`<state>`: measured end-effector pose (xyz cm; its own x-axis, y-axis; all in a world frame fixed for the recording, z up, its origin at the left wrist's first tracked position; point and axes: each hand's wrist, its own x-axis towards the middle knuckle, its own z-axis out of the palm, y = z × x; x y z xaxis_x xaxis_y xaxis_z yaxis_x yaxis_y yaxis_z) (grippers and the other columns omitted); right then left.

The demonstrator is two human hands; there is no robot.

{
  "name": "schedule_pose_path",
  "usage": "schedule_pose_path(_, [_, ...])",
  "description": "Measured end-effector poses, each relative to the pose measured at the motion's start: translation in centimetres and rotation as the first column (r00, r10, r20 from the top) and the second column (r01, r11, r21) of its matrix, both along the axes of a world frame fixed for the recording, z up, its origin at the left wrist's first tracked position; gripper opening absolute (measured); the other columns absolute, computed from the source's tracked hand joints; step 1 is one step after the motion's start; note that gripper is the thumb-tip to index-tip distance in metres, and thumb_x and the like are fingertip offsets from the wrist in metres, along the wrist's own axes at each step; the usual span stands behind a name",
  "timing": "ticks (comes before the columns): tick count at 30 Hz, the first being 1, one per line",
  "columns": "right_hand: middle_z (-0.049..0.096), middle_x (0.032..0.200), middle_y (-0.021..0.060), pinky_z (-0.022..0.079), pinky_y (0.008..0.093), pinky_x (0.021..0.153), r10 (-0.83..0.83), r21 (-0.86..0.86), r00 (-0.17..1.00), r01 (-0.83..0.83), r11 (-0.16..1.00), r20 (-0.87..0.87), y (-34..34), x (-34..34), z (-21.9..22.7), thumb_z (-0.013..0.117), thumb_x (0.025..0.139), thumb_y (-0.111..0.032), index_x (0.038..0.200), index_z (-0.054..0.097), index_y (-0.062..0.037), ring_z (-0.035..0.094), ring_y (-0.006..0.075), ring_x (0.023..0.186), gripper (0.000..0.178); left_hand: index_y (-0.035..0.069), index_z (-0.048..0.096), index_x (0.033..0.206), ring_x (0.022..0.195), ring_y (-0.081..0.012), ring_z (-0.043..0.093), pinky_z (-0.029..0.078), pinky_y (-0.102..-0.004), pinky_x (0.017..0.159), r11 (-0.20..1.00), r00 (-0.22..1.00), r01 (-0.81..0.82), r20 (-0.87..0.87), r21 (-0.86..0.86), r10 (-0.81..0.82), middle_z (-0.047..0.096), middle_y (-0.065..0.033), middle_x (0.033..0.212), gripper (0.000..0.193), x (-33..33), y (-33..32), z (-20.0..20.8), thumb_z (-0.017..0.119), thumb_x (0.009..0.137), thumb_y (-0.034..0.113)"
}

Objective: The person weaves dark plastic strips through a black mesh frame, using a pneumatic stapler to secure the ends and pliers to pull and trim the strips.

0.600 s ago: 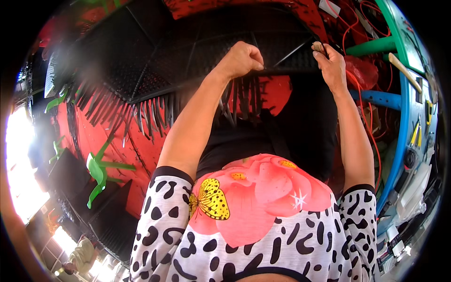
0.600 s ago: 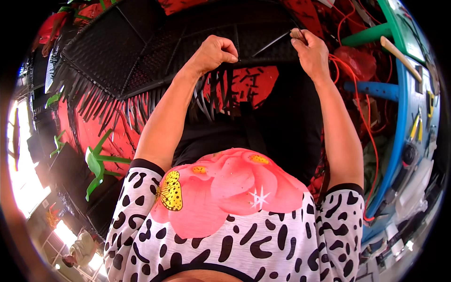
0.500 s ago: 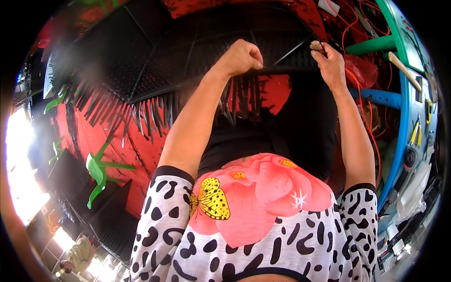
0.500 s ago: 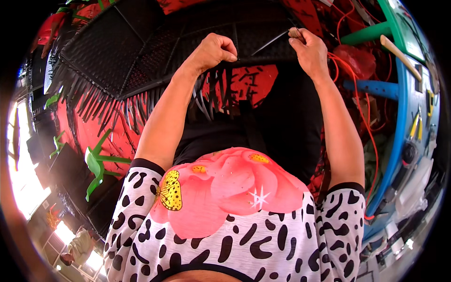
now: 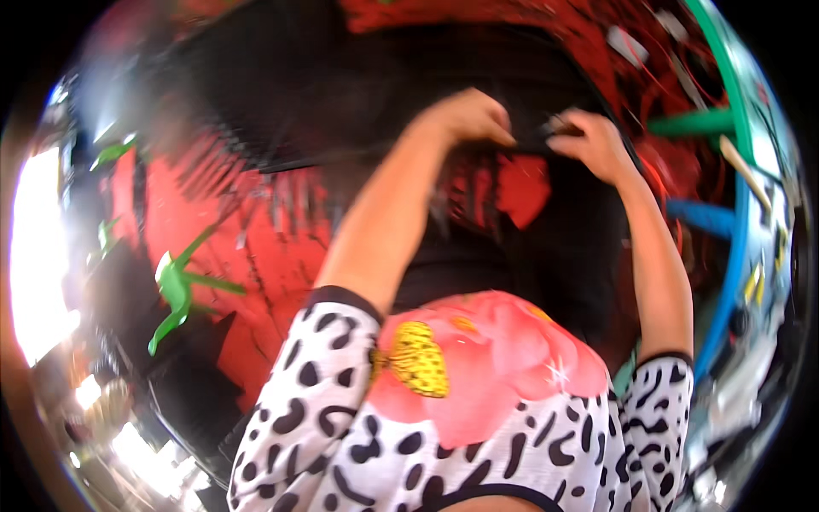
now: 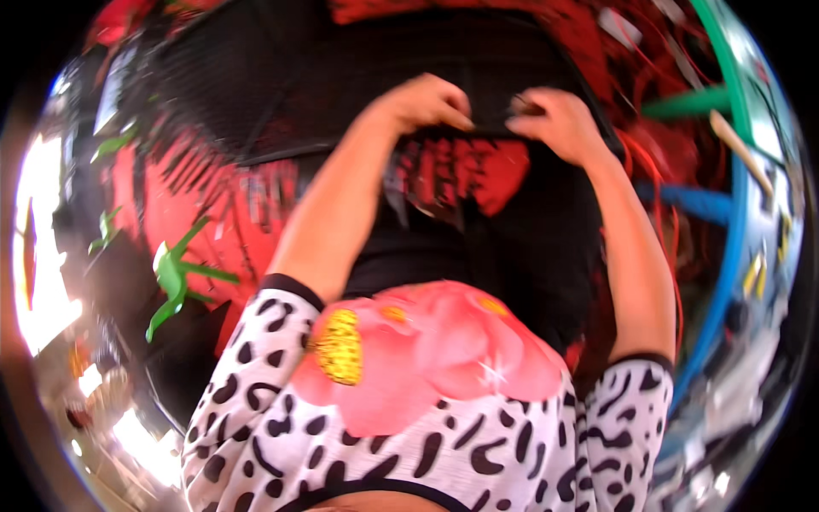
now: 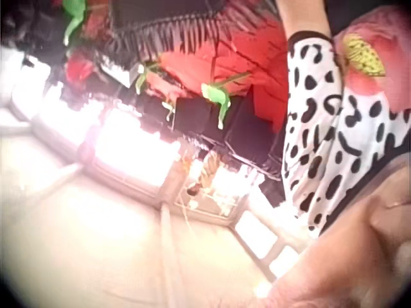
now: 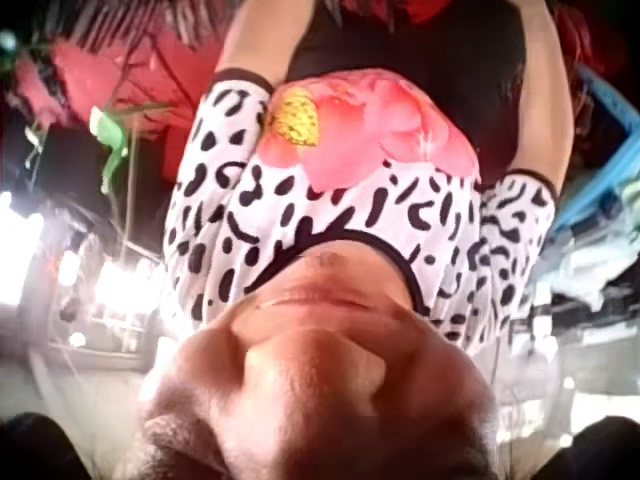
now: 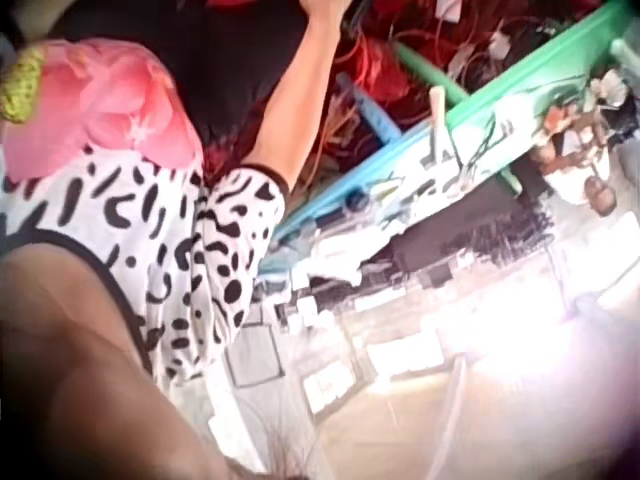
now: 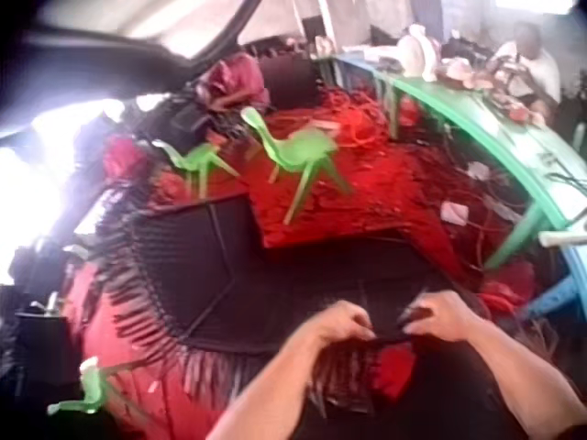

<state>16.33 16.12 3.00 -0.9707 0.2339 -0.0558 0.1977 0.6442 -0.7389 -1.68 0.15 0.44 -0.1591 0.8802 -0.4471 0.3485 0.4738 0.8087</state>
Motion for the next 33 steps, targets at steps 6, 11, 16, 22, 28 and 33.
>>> schedule_pose_path(6, [0.063,0.074,0.0129,0.045,0.0339,0.067,0.073,-0.005,0.968,-0.074,0.997,0.240,0.5,-1.5,-0.9,0.070,0.071,-0.038,0.087,0.066,-0.0007,0.061,0.0234,0.071,0.041,0.005,0.066,0.077,0.058,-0.0066,0.050,0.038,-0.0227,0.053,0.995,0.993,-0.034,0.113,-0.095,0.045,0.060,0.0010,0.066,0.012,-1.1,0.5,-1.6,0.073,0.072,0.014])
schedule_pose_path(11, [0.057,0.064,0.0084,0.041,0.0326,0.062,0.080,0.038,0.913,-0.104,0.994,0.401,0.4,-2.9,-0.5,0.071,0.069,-0.037,0.077,0.064,0.0000,0.055,0.0199,0.064,0.038,0.006,0.065,0.074,0.055,-0.0069,0.047,0.036,-0.0228,0.051,0.986,0.981,-0.072,0.168,-0.151,0.097,0.057,0.0017,0.063,0.012,-0.5,0.8,-1.7,0.074,0.070,0.013])
schedule_pose_path(16, [0.040,0.054,0.0002,0.030,0.0310,0.053,0.068,-0.105,0.836,-0.013,0.994,0.544,1.1,-4.0,-2.2,0.076,0.066,-0.031,0.054,0.043,-0.0055,0.036,0.0125,0.054,0.043,0.009,0.057,0.064,0.050,-0.0071,0.042,0.031,-0.0235,0.048,0.965,0.964,-0.141,0.190,-0.220,0.184,0.051,0.0034,0.057,0.016,0.2,1.0,-1.3,0.073,0.065,0.009])
schedule_pose_path(22, [0.036,0.053,-0.0032,0.025,0.0289,0.046,0.078,-0.202,0.772,0.067,0.977,0.630,1.2,-4.8,-2.1,0.079,0.064,-0.028,0.051,0.039,-0.0114,0.031,0.0098,0.049,0.045,0.011,0.052,0.062,0.047,-0.0065,0.038,0.028,-0.0230,0.045,0.965,0.955,-0.147,0.222,-0.219,0.196,0.048,0.0035,0.054,0.021,-0.1,1.4,-1.8,0.072,0.063,0.007])
schedule_pose_path(28, [0.047,0.055,-0.0016,0.033,0.0271,0.049,0.071,-0.222,0.853,0.054,0.973,0.517,1.2,-4.4,-2.6,0.078,0.063,-0.026,0.058,0.053,-0.0098,0.041,0.0093,0.053,0.030,0.011,0.055,0.071,0.045,-0.0059,0.039,0.028,-0.0212,0.042,0.966,0.951,-0.148,0.238,-0.211,0.198,0.049,0.0032,0.056,0.020,-0.4,1.5,-1.9,0.074,0.063,0.007])
schedule_pose_path(33, [0.061,0.074,0.0007,0.043,0.0251,0.062,-0.142,-0.118,0.985,0.152,0.981,0.093,-0.4,-2.3,-3.8,0.071,0.074,-0.029,0.086,0.065,-0.0022,0.053,0.0090,0.067,0.030,0.006,0.061,0.080,0.058,-0.0098,0.052,0.041,-0.0233,0.053,0.987,0.982,-0.158,0.111,0.016,0.155,0.059,-0.0010,0.069,0.025,-0.3,0.0,-2.5,0.076,0.065,0.019])
